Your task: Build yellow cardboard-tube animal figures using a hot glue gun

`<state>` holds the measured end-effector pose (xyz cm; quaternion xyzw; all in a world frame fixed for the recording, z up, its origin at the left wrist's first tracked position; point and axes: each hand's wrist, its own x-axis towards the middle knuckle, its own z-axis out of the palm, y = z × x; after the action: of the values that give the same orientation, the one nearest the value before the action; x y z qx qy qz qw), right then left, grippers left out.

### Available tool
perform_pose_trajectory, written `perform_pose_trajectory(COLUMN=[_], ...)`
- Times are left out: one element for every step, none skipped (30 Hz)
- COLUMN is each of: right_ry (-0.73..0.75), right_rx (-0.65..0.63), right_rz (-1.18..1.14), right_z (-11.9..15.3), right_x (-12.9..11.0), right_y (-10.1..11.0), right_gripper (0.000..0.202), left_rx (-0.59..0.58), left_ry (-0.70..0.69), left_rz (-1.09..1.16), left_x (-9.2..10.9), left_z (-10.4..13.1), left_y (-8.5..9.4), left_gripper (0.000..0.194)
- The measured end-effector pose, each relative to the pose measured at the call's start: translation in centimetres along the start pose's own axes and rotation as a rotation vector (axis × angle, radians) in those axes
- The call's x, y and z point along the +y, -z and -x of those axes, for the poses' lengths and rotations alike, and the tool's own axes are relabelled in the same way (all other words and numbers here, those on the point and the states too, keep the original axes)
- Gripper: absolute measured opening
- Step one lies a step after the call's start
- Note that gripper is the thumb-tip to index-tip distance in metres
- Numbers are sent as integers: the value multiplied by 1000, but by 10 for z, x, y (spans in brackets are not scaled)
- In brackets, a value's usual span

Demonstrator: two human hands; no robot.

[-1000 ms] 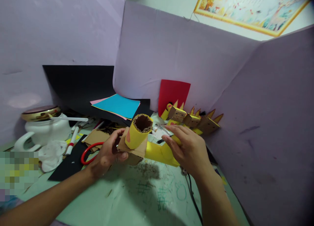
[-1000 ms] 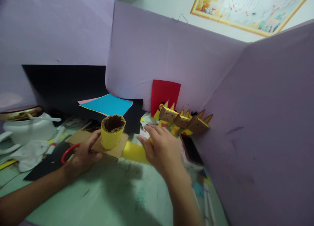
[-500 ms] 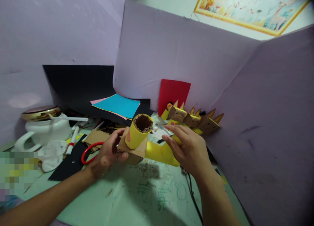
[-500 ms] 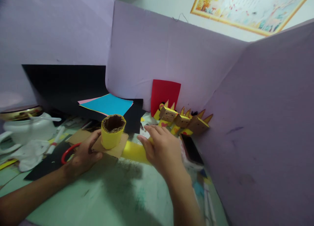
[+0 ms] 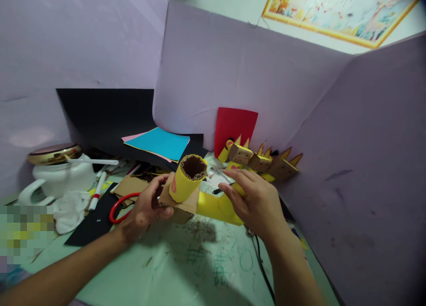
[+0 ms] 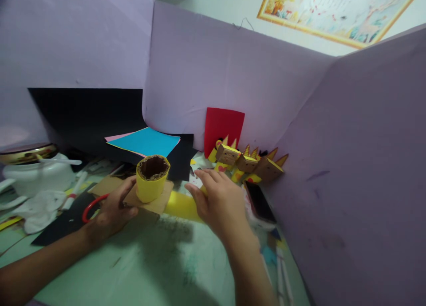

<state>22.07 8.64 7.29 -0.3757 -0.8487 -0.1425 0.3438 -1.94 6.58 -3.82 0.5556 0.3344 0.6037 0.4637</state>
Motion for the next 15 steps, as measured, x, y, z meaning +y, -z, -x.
perform_pose_trajectory(right_ry=[2,2,2,0,-1,-3,-4,-5,-7,-11,-15,-17,-18,-20,-26], right_rx=[-1,-2,-6,-9,-13,-16,-17,-18,-21,-26,-31,-30,-21,8,60], right_rz=[3,4,5,5,3,2,-1,-4,-9,-14,-21,-33,-51,-76,-107], right_z=[0,0,0,0,0,0,-1,-1,-1,-1,-1,-1,-1,-1,-1], right_x=[0,0,-1,-1,-1,-1,0,0,0,0,-1,-1,-2,-3,-3], right_y=[0,0,0,0,0,0,-1,-1,-1,-2,-1,0,2,4,7], right_gripper=[32,32,32,32,31,31,30,30,30,30,30,32,36,44,53], left_rx=[-4,-4,-3,1,6,6,7,5,3,1,0,3,7,13,26], left_ry=[2,2,3,7,14,20,22,22,21,19,16,16,23,29,31], left_rz=[0,3,10,18,26,31,34,32,21,7,-6,-14,-15,-12,-11], left_x=[0,0,0,0,0,0,0,1,1,2,3,4,5,7,9], left_z=[0,0,1,1,1,1,2,2,2,2,1,1,0,0,-1], left_y=[0,0,-1,-1,-1,-2,-2,-2,-2,-2,-2,-2,-2,-2,-2], left_gripper=[73,72,73,74,75,76,77,77,76,75,74,74,75,77,79])
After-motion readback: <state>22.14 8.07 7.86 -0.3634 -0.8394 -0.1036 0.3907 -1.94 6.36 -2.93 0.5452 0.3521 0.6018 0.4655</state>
